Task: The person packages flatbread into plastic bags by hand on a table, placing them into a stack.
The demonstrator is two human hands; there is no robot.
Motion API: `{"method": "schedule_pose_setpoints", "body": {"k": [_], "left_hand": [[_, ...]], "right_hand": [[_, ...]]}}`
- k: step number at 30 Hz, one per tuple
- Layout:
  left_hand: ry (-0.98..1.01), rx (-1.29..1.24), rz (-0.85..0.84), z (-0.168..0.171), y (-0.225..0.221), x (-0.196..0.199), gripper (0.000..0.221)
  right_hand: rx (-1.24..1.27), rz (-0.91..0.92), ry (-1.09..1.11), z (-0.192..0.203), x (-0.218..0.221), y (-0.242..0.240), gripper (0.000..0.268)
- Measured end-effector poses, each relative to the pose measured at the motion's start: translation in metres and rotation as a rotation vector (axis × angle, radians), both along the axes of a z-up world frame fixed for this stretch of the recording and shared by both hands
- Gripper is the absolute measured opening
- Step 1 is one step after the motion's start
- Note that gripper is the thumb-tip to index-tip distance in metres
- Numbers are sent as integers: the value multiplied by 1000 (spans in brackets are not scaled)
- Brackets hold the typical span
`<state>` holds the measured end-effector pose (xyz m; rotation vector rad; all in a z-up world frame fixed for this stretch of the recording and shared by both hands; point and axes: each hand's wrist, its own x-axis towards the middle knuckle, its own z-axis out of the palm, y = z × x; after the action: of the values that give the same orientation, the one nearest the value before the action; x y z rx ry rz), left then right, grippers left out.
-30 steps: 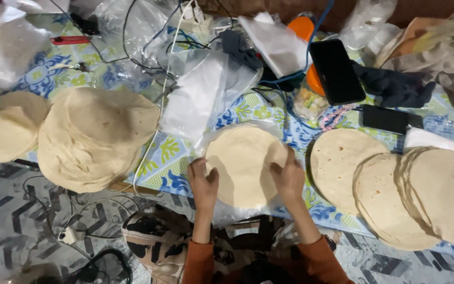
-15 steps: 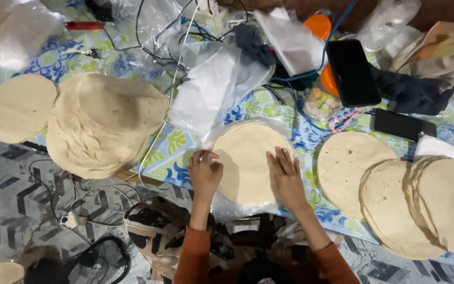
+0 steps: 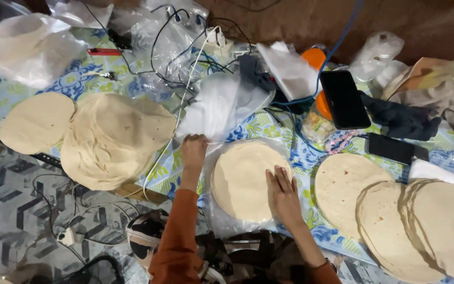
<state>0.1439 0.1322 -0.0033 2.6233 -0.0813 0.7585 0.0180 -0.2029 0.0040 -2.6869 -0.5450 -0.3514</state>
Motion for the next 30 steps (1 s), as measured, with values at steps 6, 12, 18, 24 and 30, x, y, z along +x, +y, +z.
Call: {"method": "schedule_pose_setpoints", "body": {"k": [6, 12, 18, 24, 30], "left_hand": [[-184, -157, -93, 68, -55, -52, 25], [278, -504, -436, 168, -139, -152, 28], [705, -180, -555, 200, -70, -187, 25], [553, -751, -1198, 170, -13, -157, 23], [724, -1365, -403, 60, -26, -92, 8]], "right_hand": [[-2, 0, 60, 27, 4, 12, 71], [786, 191, 356, 63, -20, 45, 61], [718, 475, 289, 119, -11, -13, 19], [917, 329, 890, 98, 26, -92, 14], [1146, -32, 827, 28, 135, -59, 15]]}}
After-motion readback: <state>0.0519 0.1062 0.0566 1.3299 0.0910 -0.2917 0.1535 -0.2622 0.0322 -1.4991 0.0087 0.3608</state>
